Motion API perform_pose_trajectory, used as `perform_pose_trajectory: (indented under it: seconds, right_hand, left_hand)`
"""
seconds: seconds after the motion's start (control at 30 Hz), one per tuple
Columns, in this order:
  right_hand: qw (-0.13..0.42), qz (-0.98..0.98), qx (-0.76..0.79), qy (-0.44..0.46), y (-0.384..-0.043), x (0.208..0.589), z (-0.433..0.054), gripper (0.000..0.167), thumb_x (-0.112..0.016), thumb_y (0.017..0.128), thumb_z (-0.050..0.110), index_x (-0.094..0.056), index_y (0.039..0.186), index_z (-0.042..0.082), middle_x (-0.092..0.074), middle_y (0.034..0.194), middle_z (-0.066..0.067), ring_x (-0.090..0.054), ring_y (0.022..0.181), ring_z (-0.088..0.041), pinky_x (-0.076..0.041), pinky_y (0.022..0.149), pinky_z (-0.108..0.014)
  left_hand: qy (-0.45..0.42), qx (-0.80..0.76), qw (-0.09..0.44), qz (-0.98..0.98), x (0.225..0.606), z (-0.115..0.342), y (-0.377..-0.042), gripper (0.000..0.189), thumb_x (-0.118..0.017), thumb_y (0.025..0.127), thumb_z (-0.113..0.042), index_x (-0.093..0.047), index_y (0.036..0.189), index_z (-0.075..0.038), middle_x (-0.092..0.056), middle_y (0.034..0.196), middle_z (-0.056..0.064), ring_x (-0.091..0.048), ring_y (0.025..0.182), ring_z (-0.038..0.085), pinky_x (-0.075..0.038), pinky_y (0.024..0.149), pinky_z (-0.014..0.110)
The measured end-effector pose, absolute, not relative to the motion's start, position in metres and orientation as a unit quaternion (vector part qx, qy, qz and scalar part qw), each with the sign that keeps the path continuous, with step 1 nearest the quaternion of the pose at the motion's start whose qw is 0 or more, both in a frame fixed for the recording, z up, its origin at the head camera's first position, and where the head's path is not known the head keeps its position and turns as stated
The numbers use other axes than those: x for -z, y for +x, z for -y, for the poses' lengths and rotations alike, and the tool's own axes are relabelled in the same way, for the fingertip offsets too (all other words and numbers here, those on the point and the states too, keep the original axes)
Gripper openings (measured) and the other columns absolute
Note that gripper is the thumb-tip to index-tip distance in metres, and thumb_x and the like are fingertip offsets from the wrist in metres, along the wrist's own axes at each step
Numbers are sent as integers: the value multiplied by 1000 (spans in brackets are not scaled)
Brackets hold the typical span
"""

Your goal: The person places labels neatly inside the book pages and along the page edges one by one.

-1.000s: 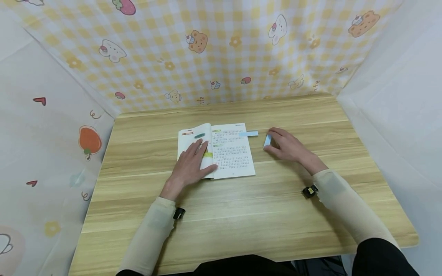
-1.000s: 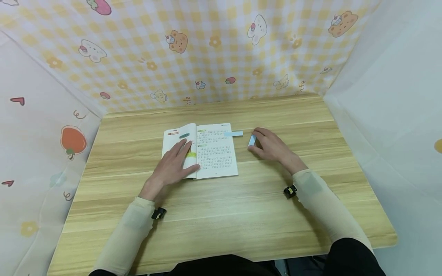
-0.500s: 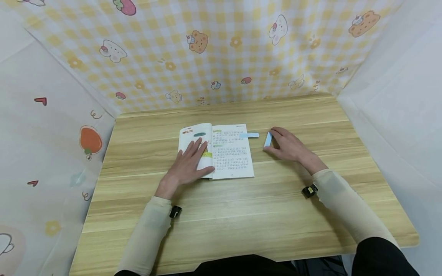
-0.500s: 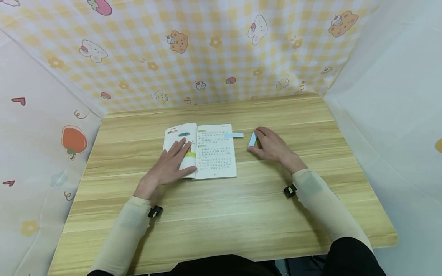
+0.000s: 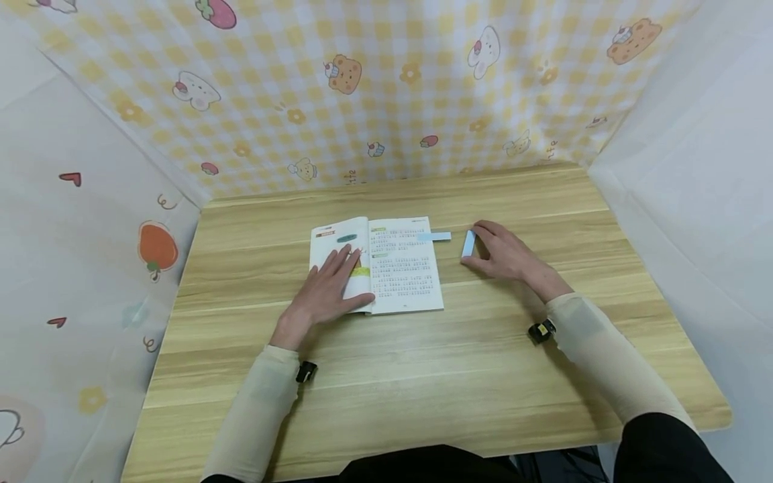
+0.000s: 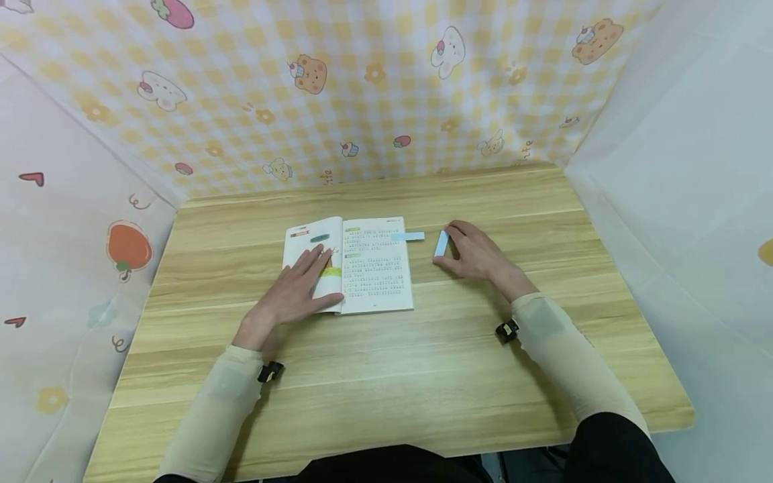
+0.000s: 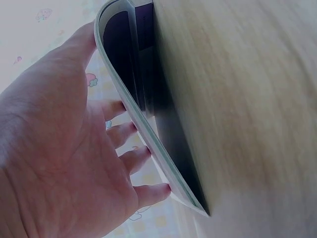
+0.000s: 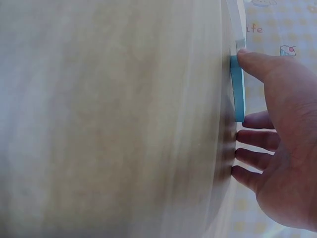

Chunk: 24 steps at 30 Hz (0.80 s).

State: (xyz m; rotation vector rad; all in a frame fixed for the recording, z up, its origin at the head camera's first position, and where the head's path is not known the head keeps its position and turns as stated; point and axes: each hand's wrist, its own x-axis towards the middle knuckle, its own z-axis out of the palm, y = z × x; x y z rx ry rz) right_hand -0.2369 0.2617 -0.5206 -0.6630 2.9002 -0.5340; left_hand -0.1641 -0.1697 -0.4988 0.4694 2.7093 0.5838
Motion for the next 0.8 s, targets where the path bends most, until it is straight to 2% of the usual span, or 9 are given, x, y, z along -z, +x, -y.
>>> perform_pose_trajectory:
  seconds: [0.37,0.8]
  right_hand:
    - [66,-959,172,-216,-236,521,-262,89,-78,105,49,-47,167,-7,-42,175,-31,-41,164,-52,-37,135,-67]
    - [-1,-955,150,-256,-238,519,-261,85,-86,100,46,-57,157,-10,-54,165,-35,-52,155,-54,-44,130,-67]
  left_hand:
    - [179,-187,152,-954,503,173,-165,108,-62,104,-77,-12,184,-25,-4,194,5,-6,180,40,-13,139,79]
    - [189,-171,140,-957,502,176,-168,109,-61,103,-80,-13,184,-25,-3,194,3,-7,181,37,-13,142,73]
